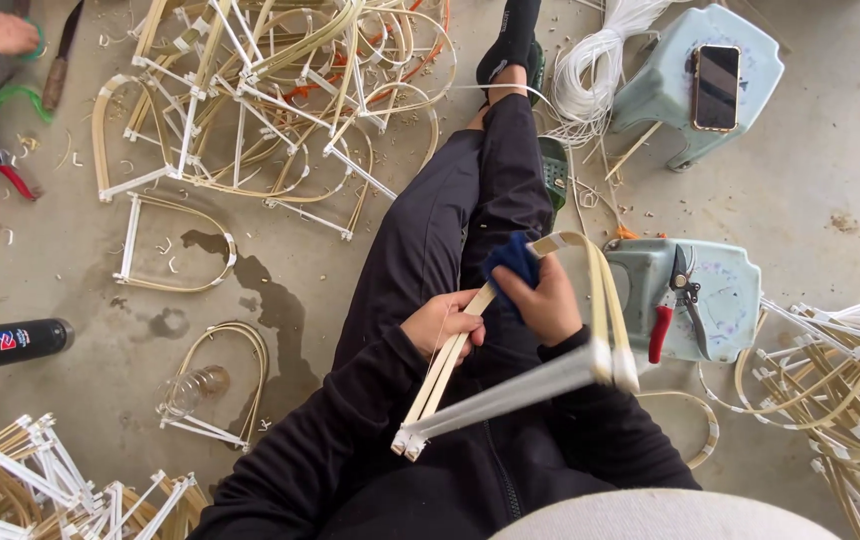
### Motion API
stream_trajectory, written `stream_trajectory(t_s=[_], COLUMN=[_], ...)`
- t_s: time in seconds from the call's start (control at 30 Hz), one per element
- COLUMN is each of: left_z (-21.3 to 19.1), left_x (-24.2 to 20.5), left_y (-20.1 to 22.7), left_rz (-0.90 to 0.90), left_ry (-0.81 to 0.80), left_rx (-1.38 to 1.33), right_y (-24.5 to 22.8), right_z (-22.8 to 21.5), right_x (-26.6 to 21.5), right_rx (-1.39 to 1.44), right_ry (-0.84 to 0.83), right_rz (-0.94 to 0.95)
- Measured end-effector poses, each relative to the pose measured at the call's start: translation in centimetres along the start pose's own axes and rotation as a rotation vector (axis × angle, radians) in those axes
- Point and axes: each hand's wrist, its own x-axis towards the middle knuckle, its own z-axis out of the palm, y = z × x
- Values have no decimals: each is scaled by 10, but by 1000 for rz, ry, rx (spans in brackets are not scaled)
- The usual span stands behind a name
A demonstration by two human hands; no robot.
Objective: The recorder is assembling or finishing curved bamboo/wood components for furniture, using a cutting tool and white binding material.
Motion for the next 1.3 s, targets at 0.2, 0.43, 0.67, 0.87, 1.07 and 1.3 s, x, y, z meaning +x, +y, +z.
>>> stream_trajectory(t_s=[0.2,0.43,0.67,0.87,1.07,1.3], left_z=[4,-30,-38,11,-11,-7], left_x=[5,39,74,54,-21,-7], left_y=[-3,-41,14,18,60,23], left_rz=[-47,73,489,819,452,-46], left_ry=[21,-28,284,710,3,-46], left_rx=[-204,-151,-195,44,-7,220], right_y=[27,27,18,-22,-14,-41], right_z=[-4,-17,-21,14,-72,-81], right_x=[8,19,-15,-31,-5,0], right_rx=[-403,-286,574,259,222,-219], right_ry=[115,-89,-62,-214,-37,-152], right_rz=[9,-137,194,-214,164,89])
